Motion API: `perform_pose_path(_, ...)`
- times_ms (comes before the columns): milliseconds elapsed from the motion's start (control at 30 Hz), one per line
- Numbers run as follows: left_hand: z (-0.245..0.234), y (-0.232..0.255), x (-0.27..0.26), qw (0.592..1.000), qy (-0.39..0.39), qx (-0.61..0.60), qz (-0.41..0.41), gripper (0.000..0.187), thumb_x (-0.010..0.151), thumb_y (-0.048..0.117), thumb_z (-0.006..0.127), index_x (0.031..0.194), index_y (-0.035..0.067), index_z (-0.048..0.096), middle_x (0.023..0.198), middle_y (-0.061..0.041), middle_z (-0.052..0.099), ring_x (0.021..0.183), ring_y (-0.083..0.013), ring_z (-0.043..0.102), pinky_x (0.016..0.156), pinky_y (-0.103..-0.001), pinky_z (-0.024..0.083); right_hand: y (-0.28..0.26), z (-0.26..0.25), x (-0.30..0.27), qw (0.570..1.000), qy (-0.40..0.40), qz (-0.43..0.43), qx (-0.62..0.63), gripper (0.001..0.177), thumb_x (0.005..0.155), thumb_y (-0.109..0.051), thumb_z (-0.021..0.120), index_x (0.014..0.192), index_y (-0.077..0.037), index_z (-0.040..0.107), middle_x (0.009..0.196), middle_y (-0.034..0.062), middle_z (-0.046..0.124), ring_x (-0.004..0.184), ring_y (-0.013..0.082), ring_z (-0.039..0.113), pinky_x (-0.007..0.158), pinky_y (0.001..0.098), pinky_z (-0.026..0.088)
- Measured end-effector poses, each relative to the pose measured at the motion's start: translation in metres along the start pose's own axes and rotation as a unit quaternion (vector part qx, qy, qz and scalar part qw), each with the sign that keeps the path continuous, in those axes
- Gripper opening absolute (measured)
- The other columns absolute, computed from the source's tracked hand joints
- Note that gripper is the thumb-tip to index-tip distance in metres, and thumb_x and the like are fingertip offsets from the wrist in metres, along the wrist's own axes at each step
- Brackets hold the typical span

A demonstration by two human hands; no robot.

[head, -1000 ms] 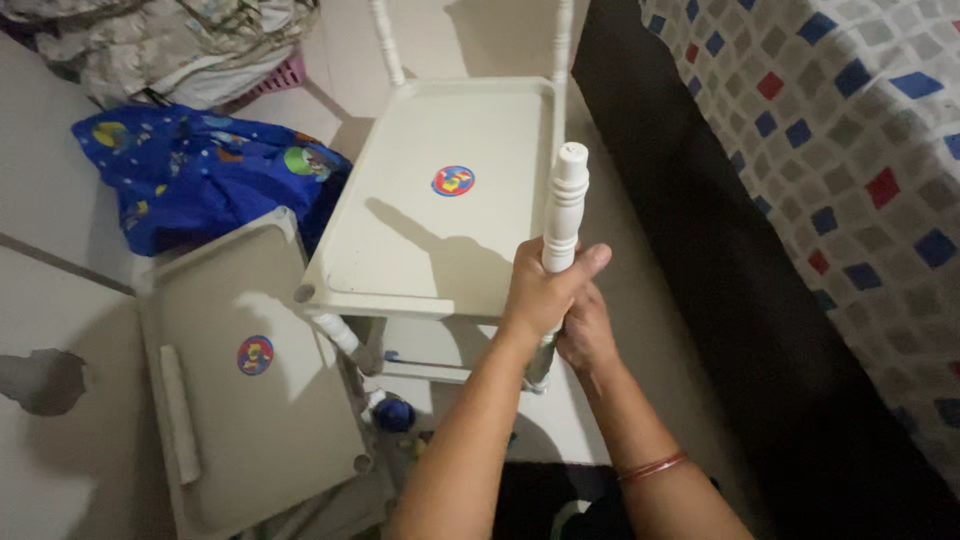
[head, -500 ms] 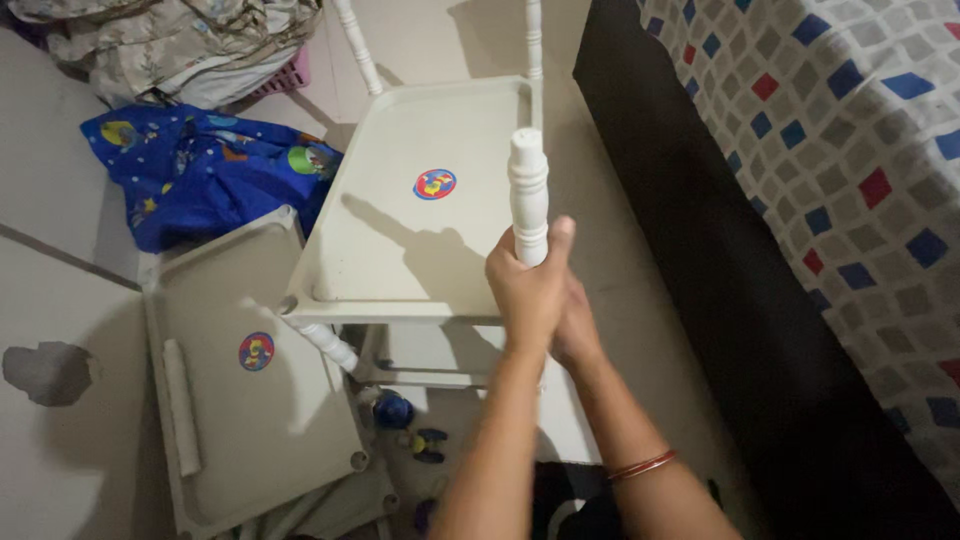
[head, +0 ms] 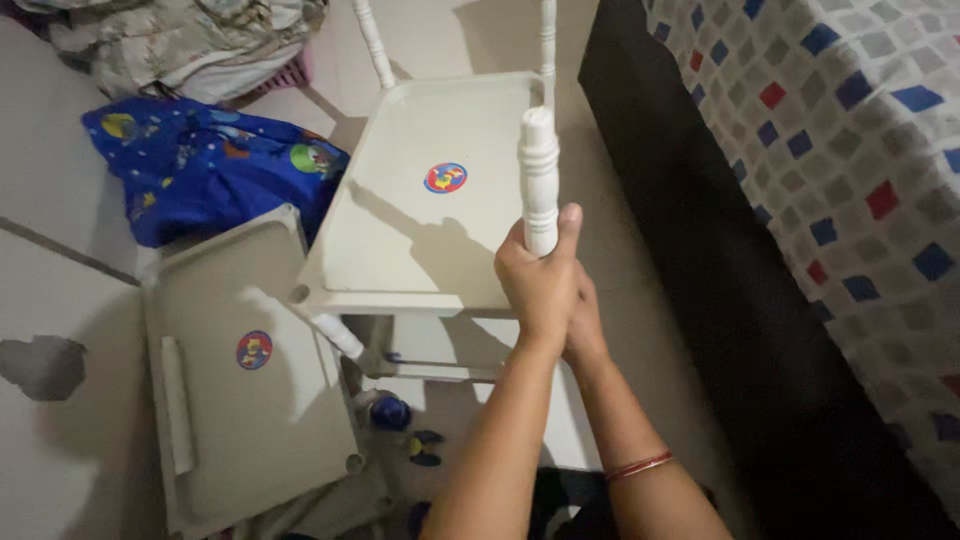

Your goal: The person disassembles a white plastic rolling cart by removing its legs and trays. They place the removed parts on the floor and continue to take apart the cart.

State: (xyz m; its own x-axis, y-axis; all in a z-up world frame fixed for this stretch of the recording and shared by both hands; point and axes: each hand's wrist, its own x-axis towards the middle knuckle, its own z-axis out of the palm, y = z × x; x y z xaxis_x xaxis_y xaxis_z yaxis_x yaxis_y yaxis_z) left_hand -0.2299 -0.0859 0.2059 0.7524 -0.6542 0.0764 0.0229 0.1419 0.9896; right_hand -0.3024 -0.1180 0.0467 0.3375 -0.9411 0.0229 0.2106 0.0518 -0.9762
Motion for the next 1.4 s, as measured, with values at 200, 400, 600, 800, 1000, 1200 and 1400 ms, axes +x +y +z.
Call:
perform_pose_path(200, -0.022, 0.052, 0.044, 0.987, 0.109, -0.088, 0.079, 0.049, 0.091, 0.037, 0.078, 0.11, -0.003, 0.058, 0.092, -0.007, 0.063, 0.084, -0.0155, 0.059, 0.08, -0.033, 0.052, 0.027, 0.002, 0.005, 0.989, 0.039, 0.102, -0.1, 0.046, 0.091, -0.026, 0.064, 0.133, -0.007, 0.054, 0.113, 0.0113, 0.063, 0.095, 0.0217, 0.06, 0.078, 0.0385, 0.054)
perform_pose_path(400, -0.216, -0.054, 0.127, 0.938, 0.161, 0.279, 0.131, 0.056, 0.081, 0.012, 0.068, 0.127, -0.01, 0.047, 0.118, -0.026, 0.056, 0.109, -0.0381, 0.055, 0.1, -0.044, 0.044, 0.026, -0.013, 0.012, 0.986, -0.01, 0.14, -0.089, 0.063, 0.084, -0.017, 0.069, 0.138, 0.002, 0.042, 0.109, 0.019, 0.061, 0.091, 0.0246, 0.063, 0.08, 0.0342, 0.052)
perform_pose_path(600, -0.397, -0.213, 0.101, 0.833, 0.118, 0.54, -0.021, 0.044, 0.086, -0.001, 0.059, 0.127, -0.014, 0.051, 0.125, -0.035, 0.058, 0.118, -0.0507, 0.057, 0.105, -0.052, 0.044, 0.022, -0.017, 0.006, 0.985, -0.004, 0.13, -0.114, 0.06, 0.084, -0.016, 0.065, 0.137, 0.003, 0.045, 0.113, 0.013, 0.062, 0.095, 0.0192, 0.059, 0.079, 0.0327, 0.049)
perform_pose_path(800, -0.422, -0.236, 0.073, 0.86, 0.11, 0.493, -0.072, 0.06, 0.08, 0.0, 0.063, 0.138, -0.007, 0.05, 0.125, -0.032, 0.062, 0.118, -0.0484, 0.058, 0.106, -0.052, 0.044, 0.019, -0.01, 0.004, 0.965, 0.046, 0.212, -0.147, 0.061, 0.083, -0.015, 0.062, 0.139, -0.001, 0.043, 0.107, 0.0164, 0.062, 0.086, 0.0243, 0.056, 0.075, 0.0381, 0.048)
perform_pose_path(1000, -0.315, -0.181, 0.085, 0.819, 0.103, 0.524, 0.209, 0.016, 0.087, 0.011, 0.077, 0.101, 0.005, 0.07, 0.127, -0.025, 0.062, 0.127, -0.0442, 0.054, 0.108, -0.055, 0.04, 0.016, 0.001, 0.009, 0.989, 0.03, 0.099, -0.11, 0.054, 0.084, -0.015, 0.064, 0.13, 0.006, 0.048, 0.106, 0.0149, 0.064, 0.089, 0.02, 0.06, 0.077, 0.034, 0.05)
perform_pose_path(1200, -0.198, -0.102, 0.047, 0.878, -0.027, 0.382, 0.288, 0.024, 0.078, 0.007, 0.079, 0.092, 0.007, 0.06, 0.134, -0.022, 0.057, 0.128, -0.0428, 0.051, 0.108, -0.053, 0.039, -0.018, -0.002, 0.015, 0.98, 0.048, 0.112, -0.155, 0.052, 0.08, -0.012, 0.063, 0.128, 0.005, 0.054, 0.094, 0.0116, 0.064, 0.077, 0.0184, 0.057, 0.065, 0.0323, 0.049)
perform_pose_path(1400, -0.207, -0.129, 0.068, 0.886, 0.049, 0.442, 0.127, 0.07, 0.075, 0.017, 0.081, 0.132, -0.008, 0.049, 0.13, -0.029, 0.058, 0.123, -0.0437, 0.055, 0.107, -0.049, 0.041, -0.038, -0.038, 0.012, 0.986, 0.027, 0.116, -0.113, 0.046, 0.082, -0.012, 0.065, 0.125, 0.004, 0.06, 0.093, 0.0075, 0.065, 0.073, 0.0145, 0.054, 0.059, 0.0302, 0.043)
